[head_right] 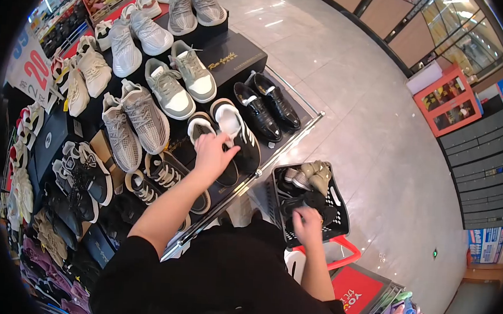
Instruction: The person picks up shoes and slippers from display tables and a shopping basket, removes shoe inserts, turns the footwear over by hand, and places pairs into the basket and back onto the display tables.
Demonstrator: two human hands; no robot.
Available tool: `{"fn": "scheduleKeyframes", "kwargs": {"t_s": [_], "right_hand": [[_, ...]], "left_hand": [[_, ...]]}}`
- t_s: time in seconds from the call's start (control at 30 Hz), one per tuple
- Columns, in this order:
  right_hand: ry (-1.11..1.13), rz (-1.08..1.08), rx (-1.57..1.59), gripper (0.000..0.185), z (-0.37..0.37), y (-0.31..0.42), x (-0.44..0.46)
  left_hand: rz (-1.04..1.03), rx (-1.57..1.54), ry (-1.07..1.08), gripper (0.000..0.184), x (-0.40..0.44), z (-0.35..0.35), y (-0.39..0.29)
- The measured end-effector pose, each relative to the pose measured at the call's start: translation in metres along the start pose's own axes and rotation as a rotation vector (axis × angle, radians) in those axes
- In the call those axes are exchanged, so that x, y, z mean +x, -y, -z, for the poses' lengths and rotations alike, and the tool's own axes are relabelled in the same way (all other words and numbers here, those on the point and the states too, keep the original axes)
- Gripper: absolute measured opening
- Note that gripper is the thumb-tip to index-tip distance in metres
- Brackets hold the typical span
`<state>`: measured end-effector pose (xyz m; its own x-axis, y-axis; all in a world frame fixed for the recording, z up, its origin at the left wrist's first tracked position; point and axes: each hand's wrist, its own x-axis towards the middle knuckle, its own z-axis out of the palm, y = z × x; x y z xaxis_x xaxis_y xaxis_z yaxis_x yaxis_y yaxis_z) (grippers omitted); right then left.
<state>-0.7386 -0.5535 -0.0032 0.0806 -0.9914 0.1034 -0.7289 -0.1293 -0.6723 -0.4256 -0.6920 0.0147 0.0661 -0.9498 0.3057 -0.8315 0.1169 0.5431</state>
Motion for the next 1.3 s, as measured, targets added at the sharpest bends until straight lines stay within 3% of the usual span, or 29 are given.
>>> {"fn": "scheduleKeyframes", "kwargs": {"t_s": [0.03,0.13,0.27,0.33,0.47,0.63,0.73,1.0,1.07,1.13,1.2,1.27,1.3], "right_hand": [[-0.025,0.067,0.087,0.018,-0.012,0.014,0.020],[0.095,-0.167,0.638,0.073,-0.051,0.027,0.070],[0.371,0.052,0.886,0.125,-0.058,0.037,0.135],[0.532,0.058,1.083,0.131,-0.036,0.063,0.150],[0.795,-0.037,1.109,0.117,-0.034,0.051,0.159],[0.837,-0.081,1.361,0.104,-0.044,0.076,0.153],[0.808,-0.134,1.179,0.103,-0.056,0.074,0.156],[0.828,0.014,1.270,0.107,-0.040,0.079,0.176],[0.844,0.049,1.237,0.104,-0.035,0.084,0.183],[0.817,0.128,1.203,0.099,-0.024,0.098,0.188],[0.852,0.180,1.300,0.104,-0.023,0.106,0.191],[0.806,0.154,1.506,0.105,-0.021,0.124,0.185],[0.849,0.192,1.500,0.105,-0.026,0.121,0.185]], "left_hand": [[-0.075,0.001,-0.084,0.031,-0.009,0.005,-0.005],[-0.244,0.021,-0.165,0.032,-0.028,0.028,-0.019],[-0.358,0.003,-0.121,0.038,-0.046,0.067,-0.050],[-0.419,0.038,-0.068,0.040,-0.052,0.080,-0.063],[-0.493,0.127,-0.086,0.041,-0.039,0.107,-0.085],[-0.424,0.238,-0.125,0.047,-0.031,0.121,-0.099],[-0.421,0.286,-0.123,0.050,-0.031,0.124,-0.107],[-0.387,0.232,-0.143,0.048,-0.027,0.121,-0.104],[-0.313,0.116,-0.143,0.043,-0.018,0.127,-0.089],[-0.013,-0.118,-0.133,0.038,-0.012,0.132,-0.072],[0.335,-0.619,-0.137,0.027,-0.003,0.131,-0.056],[0.537,-0.900,-0.161,0.012,0.005,0.135,-0.044],[0.528,-1.029,-0.207,0.012,0.004,0.130,-0.028]]}}
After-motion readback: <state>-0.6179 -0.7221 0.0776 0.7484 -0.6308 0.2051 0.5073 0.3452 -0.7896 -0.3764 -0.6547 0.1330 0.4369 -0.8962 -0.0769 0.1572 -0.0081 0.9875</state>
